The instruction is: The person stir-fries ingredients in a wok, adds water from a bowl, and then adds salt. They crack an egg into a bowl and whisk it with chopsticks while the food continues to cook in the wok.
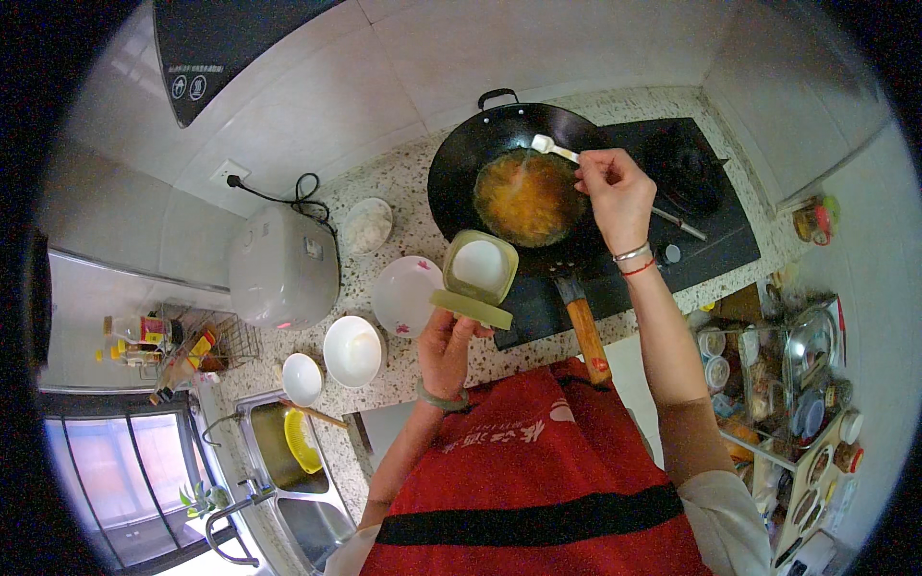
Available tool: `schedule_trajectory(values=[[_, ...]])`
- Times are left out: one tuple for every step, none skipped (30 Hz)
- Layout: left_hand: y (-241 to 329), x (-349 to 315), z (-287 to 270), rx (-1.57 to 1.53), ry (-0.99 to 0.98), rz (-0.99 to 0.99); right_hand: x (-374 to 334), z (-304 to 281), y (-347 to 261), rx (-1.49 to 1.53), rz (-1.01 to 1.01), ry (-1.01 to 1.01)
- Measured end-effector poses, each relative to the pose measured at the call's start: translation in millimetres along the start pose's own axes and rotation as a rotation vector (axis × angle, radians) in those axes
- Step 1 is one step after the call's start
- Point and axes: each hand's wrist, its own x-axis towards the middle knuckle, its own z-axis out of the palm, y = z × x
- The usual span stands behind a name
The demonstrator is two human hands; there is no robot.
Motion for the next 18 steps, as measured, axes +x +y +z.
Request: schedule_trajectory(values=[[-0.1, -0.7, 0.5, -0.006, 0.004, 0.001, 1.4, -0.9, -1.3, -0.002, 0.007, 0.010], [-0.2, -1.0, 0.7, -0.012, 0.007, 0.002, 2.4, -2.2, -1.9, -0.005, 0.014, 0.021], [-0.4, -1.1, 0.3, -0.010, 0.010, 0.000, 2.3, -4.0, 0.9, -0.012, -0.006, 0.008], [-1.3, -1.7, -0.1, -0.008, 0.012, -0.004, 1.7, -5.7, 1.5, -0.007, 0.014, -0.002], [-1.9, -2.2, -0.2, -0.006, 0.014, -0.008, 0.6, -7.4, 1.8, -0.002, 0.034, -0.011], [-1.1, -2.5, 0.5, -0.005, 0.019, -0.010, -0.7, -9.4, 2.0, 0.002, 0.053, -0.019], [0.7, -2.4, 1.0, -0.003, 0.024, -0.012, -1.7, -11.6, 1.7, 0.051, 0.088, -0.029], [1.7, -2.3, 1.3, 0.000, 0.028, -0.015, -2.6, -14.6, -0.4, 0.100, 0.123, -0.039], [0.0, -2.4, 0.1, -0.008, 0.026, -0.024, -4.3, -17.1, -3.7, 0.149, 0.157, -0.048], [-2.6, -2.4, -1.7, -0.016, 0.022, -0.032, -8.5, -19.8, -10.2, 0.199, 0.192, -0.079], [-3.7, -2.8, -3.2, -0.024, 0.024, -0.041, -15.0, -21.1, -18.4, 0.251, 0.228, -0.116], [-1.7, -2.9, -3.2, -0.017, 0.027, -0.045, -22.1, -22.3, -27.9, 0.303, 0.264, -0.154], [3.1, -2.0, -1.7, -0.012, 0.028, -0.051, -30.7, -23.7, -39.9, 0.305, 0.297, -0.189], [6.2, -2.0, -2.1, -0.004, 0.034, -0.057, -38.5, -24.0, -48.2, 0.302, 0.297, -0.251], [5.4, -1.9, -3.4, -0.023, 0.038, -0.058, -45.9, -24.2, -55.3, 0.299, 0.297, -0.314], [2.8, -1.3, -4.7, -0.043, 0.040, -0.057, -53.3, -23.8, -62.3, 0.294, 0.295, -0.375], [1.7, -1.6, -6.0, -0.062, 0.041, -0.058, -60.3, -20.9, -71.1, 0.260, 0.286, -0.424], [1.3, -3.2, -8.0, -0.065, 0.039, -0.063, -67.8, -15.6, -78.6, 0.227, 0.291, -0.467]])
